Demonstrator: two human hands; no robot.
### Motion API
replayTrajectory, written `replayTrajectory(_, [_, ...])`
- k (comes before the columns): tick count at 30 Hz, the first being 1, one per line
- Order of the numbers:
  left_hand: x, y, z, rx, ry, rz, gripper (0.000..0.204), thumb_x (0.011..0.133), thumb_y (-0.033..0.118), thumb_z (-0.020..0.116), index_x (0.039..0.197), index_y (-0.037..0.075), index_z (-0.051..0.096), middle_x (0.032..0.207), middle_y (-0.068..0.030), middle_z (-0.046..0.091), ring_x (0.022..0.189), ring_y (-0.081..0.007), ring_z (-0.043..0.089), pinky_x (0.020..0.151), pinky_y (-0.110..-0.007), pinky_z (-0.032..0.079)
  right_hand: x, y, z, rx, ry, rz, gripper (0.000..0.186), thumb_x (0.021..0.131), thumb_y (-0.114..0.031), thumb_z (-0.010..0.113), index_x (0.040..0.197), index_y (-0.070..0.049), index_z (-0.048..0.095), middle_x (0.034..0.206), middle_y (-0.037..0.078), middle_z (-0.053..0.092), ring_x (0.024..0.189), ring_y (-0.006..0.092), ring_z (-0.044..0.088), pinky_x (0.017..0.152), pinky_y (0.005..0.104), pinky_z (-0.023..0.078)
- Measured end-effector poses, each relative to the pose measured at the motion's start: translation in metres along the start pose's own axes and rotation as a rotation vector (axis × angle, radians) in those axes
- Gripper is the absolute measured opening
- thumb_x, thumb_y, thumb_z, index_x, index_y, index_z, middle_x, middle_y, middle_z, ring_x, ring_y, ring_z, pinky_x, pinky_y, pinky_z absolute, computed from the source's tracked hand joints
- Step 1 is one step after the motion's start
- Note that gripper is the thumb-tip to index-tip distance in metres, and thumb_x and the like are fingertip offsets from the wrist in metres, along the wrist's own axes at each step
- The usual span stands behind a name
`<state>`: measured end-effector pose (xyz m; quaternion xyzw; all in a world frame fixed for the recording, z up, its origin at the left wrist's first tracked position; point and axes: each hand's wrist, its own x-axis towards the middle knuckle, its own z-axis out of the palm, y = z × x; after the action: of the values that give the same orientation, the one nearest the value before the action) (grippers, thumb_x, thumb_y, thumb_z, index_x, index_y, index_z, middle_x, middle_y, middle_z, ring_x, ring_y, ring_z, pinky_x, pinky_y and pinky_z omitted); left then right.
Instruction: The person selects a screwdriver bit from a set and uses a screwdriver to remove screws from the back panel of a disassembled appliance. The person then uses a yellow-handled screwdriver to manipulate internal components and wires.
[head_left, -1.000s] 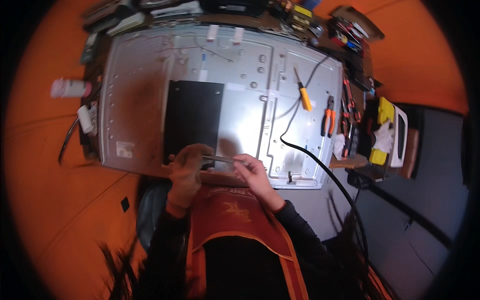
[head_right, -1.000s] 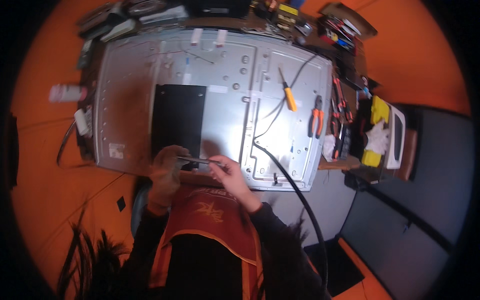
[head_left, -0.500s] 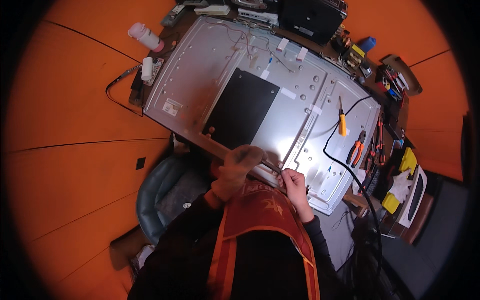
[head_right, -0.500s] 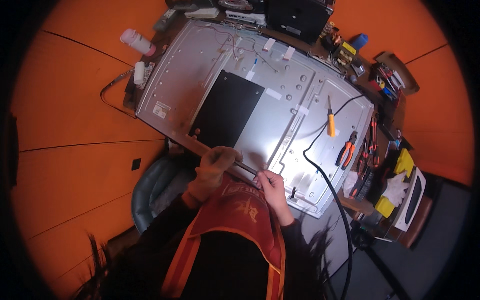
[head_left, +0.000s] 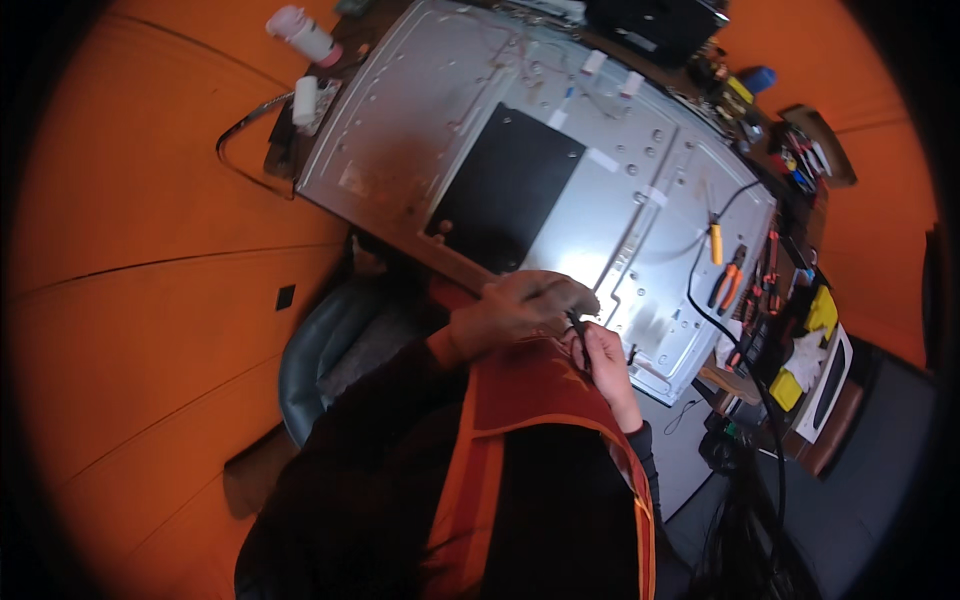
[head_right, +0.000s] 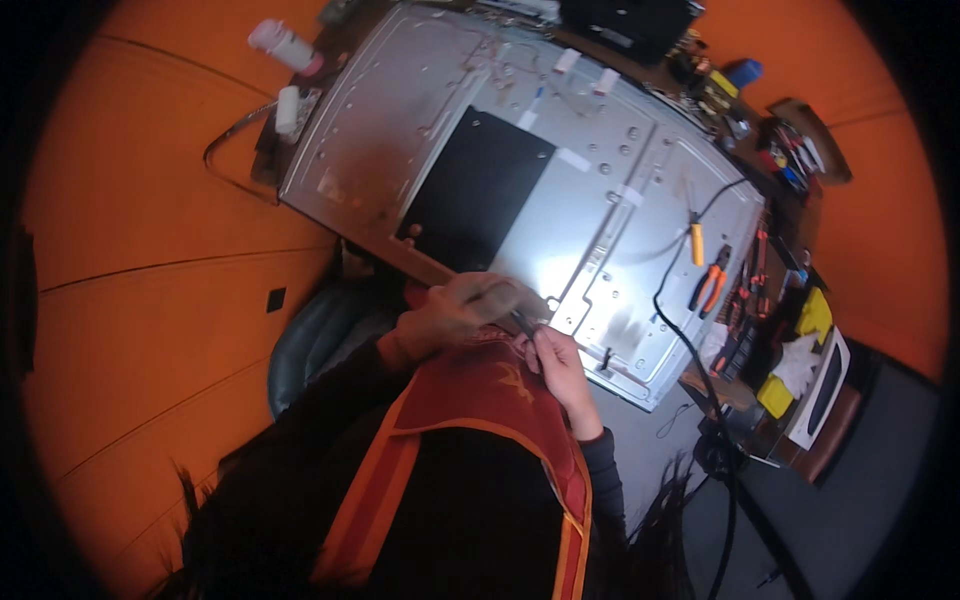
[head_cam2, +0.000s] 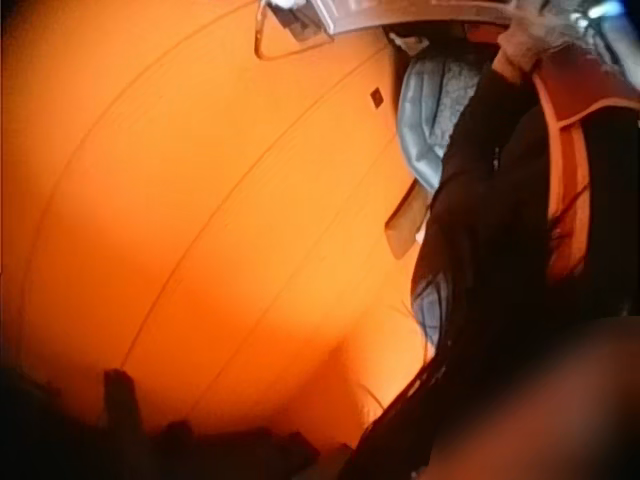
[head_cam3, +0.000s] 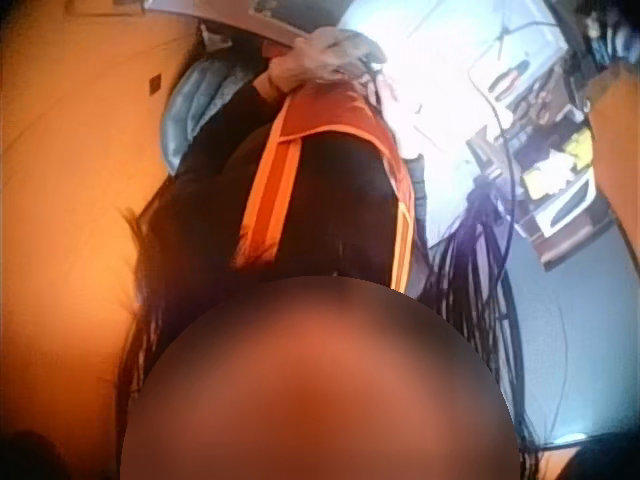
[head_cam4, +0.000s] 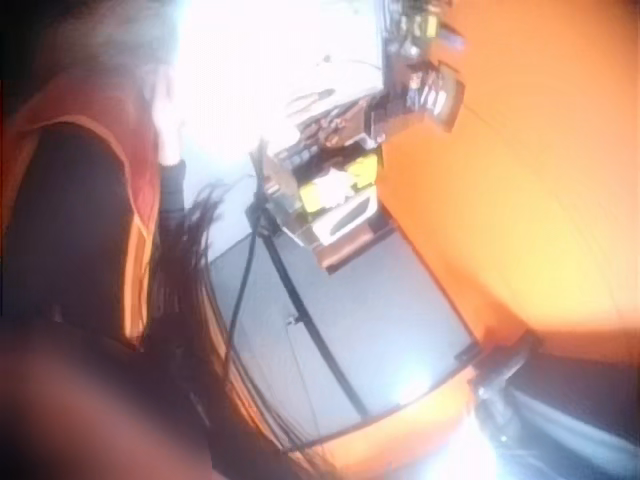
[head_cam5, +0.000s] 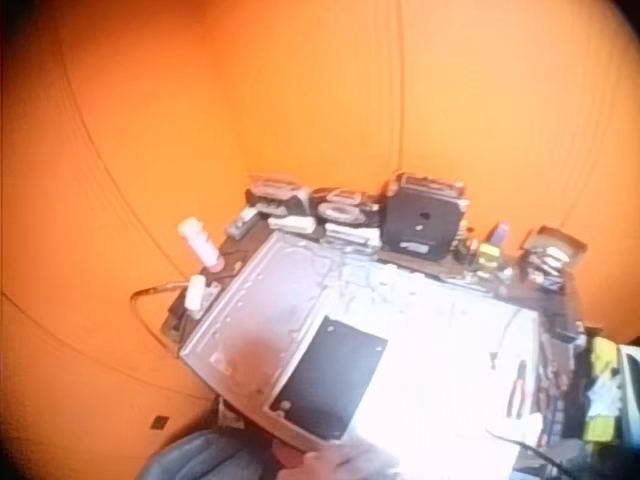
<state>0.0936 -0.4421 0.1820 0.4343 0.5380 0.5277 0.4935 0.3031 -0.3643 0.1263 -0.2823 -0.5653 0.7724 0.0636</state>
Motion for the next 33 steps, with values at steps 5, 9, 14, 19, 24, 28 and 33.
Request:
replayTrajectory(5, [0.004,-0.007,-0.042,-0.026,-0.236,-0.130,0.030,0.099,0.027,0.056,0.111,0.004,0.069,0.106,-0.0114,0.071,0.094,-0.0212,0.068,0.089,-0.031,0.051,0.010,0.017,0.035,0.253,0.115,-0.046,0.019,0.102,-0.012,0.053,0.097,0.002,0.064,0.068,-0.003,0.050,0.064,0.0066,0.043,0.063,0.0234,0.037])
replayTrajectory(9, [0.006,-0.018,-0.083,-0.064,-0.327,0.002,0.025,0.098,0.020,0.057,0.113,0.004,0.068,0.109,-0.0124,0.070,0.096,-0.0265,0.067,0.088,-0.034,0.051,0.025,0.020,0.077,0.169,0.349,-0.009,0.015,0.101,-0.010,0.057,0.106,0.002,0.064,0.078,-0.002,0.059,0.069,0.0058,0.048,0.065,0.0227,0.040])
replayTrajectory(14, [0.004,-0.026,-0.129,-0.028,-0.393,-0.029,0.032,0.099,0.027,0.055,0.117,0.003,0.066,0.109,-0.0129,0.069,0.099,-0.0270,0.066,0.088,-0.034,0.051,0.057,0.004,0.119,0.343,0.593,0.121,0.022,0.101,-0.016,0.059,0.115,0.000,0.063,0.099,0.003,0.066,0.081,0.0071,0.054,0.073,0.0256,0.045])
replayTrajectory(19, [0.003,-0.031,-0.164,-0.137,-0.400,-0.174,0.032,0.097,0.027,0.059,0.118,0.005,0.066,0.106,-0.0121,0.069,0.097,-0.0271,0.066,0.085,-0.033,0.052,0.089,-0.003,0.143,0.410,0.637,0.135,0.024,0.102,-0.021,0.057,0.112,0.000,0.063,0.094,0.003,0.064,0.079,0.0084,0.053,0.072,0.0265,0.044])
replayTrajectory(24, [0.000,-0.034,-0.188,-0.187,-0.323,-0.094,0.030,0.097,0.027,0.061,0.114,0.004,0.068,0.104,-0.0130,0.069,0.095,-0.0271,0.067,0.084,-0.033,0.052,0.109,-0.002,0.158,0.435,0.610,0.142,0.027,0.102,-0.026,0.056,0.109,-0.001,0.063,0.089,0.003,0.061,0.077,0.0098,0.052,0.071,0.0275,0.044])
replayTrajectory(28, [0.002,-0.035,-0.199,-0.273,-0.260,-0.154,0.027,0.098,0.025,0.061,0.113,0.003,0.069,0.101,-0.0118,0.069,0.090,-0.0222,0.068,0.080,-0.030,0.052,0.118,-0.008,0.164,0.442,0.596,0.132,0.030,0.103,-0.030,0.055,0.106,-0.001,0.063,0.085,0.003,0.059,0.076,0.0109,0.052,0.070,0.0283,0.043])
replayTrajectory(33, [0.007,-0.035,-0.205,-0.391,-0.215,-0.165,0.026,0.098,0.021,0.063,0.115,0.003,0.068,0.100,-0.0092,0.070,0.081,-0.0136,0.066,0.074,-0.025,0.051,0.123,-0.025,0.168,0.390,0.512,0.121,0.033,0.103,-0.033,0.055,0.103,-0.001,0.063,0.082,0.002,0.057,0.074,0.0112,0.051,0.070,0.0290,0.042])
